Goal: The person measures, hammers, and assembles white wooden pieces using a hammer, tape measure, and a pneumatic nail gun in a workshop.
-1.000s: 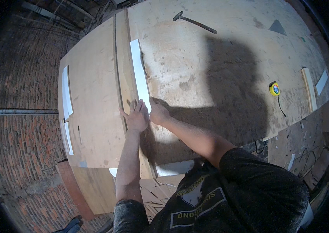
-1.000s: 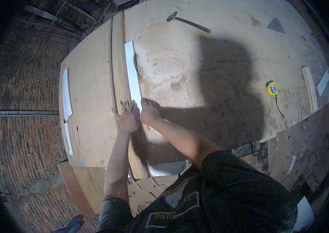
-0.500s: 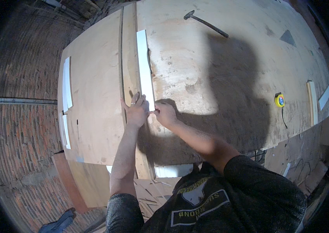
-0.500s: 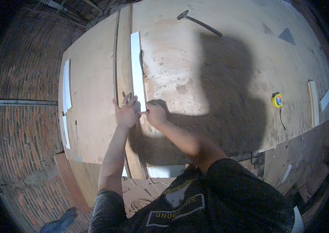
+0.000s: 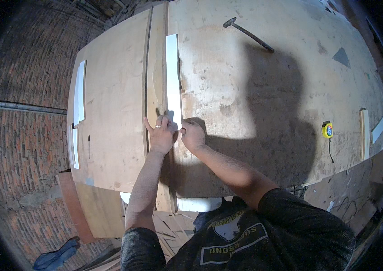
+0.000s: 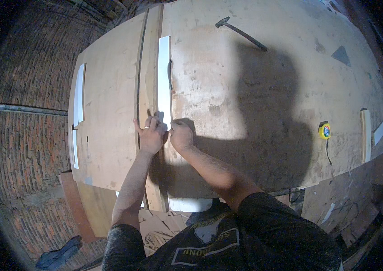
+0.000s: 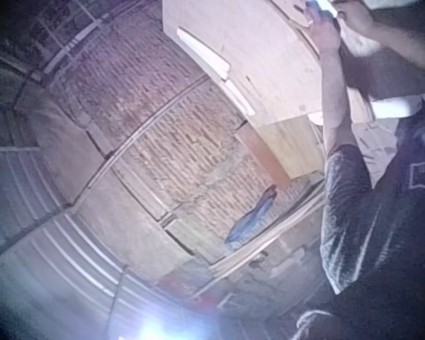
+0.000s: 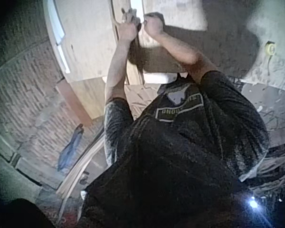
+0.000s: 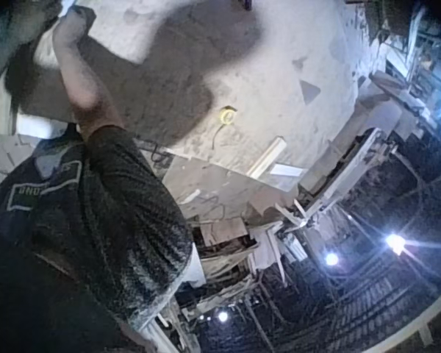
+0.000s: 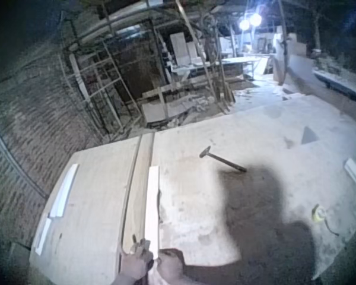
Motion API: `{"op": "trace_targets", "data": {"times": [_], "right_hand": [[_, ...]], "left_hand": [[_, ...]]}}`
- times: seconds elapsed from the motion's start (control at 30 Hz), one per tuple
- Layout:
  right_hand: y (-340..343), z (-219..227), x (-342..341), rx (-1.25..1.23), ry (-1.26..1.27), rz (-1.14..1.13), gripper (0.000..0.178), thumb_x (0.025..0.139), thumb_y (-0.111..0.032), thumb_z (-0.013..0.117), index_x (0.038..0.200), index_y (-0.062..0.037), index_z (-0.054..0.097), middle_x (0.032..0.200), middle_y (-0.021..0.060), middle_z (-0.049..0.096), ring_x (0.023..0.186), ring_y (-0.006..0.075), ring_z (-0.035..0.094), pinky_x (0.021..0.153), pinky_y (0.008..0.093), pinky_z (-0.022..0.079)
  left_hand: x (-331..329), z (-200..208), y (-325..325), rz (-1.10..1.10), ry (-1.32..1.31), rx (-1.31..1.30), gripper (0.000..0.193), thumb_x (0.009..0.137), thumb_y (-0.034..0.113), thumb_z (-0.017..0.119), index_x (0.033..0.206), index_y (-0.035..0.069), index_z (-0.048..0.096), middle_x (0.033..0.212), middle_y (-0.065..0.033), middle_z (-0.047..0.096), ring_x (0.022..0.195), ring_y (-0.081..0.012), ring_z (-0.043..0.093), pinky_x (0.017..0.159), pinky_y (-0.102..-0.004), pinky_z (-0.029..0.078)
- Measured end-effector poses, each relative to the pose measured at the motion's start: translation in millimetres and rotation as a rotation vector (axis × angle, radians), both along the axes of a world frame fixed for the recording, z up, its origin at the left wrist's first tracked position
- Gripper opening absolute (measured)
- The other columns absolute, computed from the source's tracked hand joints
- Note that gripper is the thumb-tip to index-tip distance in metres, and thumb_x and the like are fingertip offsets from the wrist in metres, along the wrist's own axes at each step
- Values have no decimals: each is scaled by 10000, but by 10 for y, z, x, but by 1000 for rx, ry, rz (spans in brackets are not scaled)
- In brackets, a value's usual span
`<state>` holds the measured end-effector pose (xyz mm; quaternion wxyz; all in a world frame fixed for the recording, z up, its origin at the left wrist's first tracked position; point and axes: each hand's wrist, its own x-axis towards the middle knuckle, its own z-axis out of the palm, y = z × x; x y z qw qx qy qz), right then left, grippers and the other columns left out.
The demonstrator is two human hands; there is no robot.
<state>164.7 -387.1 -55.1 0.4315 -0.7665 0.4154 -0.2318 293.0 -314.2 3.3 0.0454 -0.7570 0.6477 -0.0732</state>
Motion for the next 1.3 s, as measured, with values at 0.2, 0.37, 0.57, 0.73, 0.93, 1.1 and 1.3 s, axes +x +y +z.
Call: {"op": "trace_targets", "data": {"times": [0.2,0.37,0.57,0.73,0.93,1.1,1.3], "right_hand": [[-154,84,-227,-136,-91,-8,298,852,-133,735,1144,-74,745,1116,162,706,1027,367,686,881,465,556],[-506,-533,-1243,-256,-36,-248,285,909,-102,707,1191,-98,743,1125,133,711,1033,352,671,932,473,536],[-834,-227,-2358,-581,153,-272,287,848,-113,743,1135,-97,746,1079,124,700,1009,334,651,883,469,513],[-826,143,-2687,-830,312,-362,341,812,-154,768,1150,-105,745,1097,133,689,979,355,651,823,460,531],[-818,-7,-2855,-819,287,-477,316,804,-188,782,1102,-84,772,1143,173,669,1047,361,639,846,469,526],[-892,-132,-2856,-903,322,-471,370,777,-285,798,1074,-65,786,1120,161,678,970,328,642,853,445,483],[-932,-316,-2930,-803,246,-499,372,771,-295,800,1065,-67,787,1143,156,669,1047,334,628,904,471,478]], "left_hand": [[125,-60,-47,51,37,7,257,823,309,782,1052,231,694,1226,-62,503,1327,-275,468,1143,-804,128],[55,79,-303,43,88,69,209,812,195,756,1009,133,720,1274,-111,510,1319,-324,466,1139,-790,149],[325,-93,-279,77,69,117,214,837,218,762,1000,81,744,1382,-138,492,1389,-344,426,1158,-776,144],[293,71,-472,79,129,132,236,868,246,754,1011,59,768,1396,-143,469,1394,-341,412,1180,-742,157],[259,194,-721,88,48,120,221,922,88,598,1113,88,708,1380,-88,503,1275,-283,491,1181,-732,222],[437,114,-959,145,46,142,399,872,300,773,1170,36,754,1465,-149,447,1461,-349,365,1184,-728,166],[525,164,-1160,178,22,162,413,902,164,669,1294,35,672,1402,-114,486,1405,-319,431,1193,-719,204]]}}
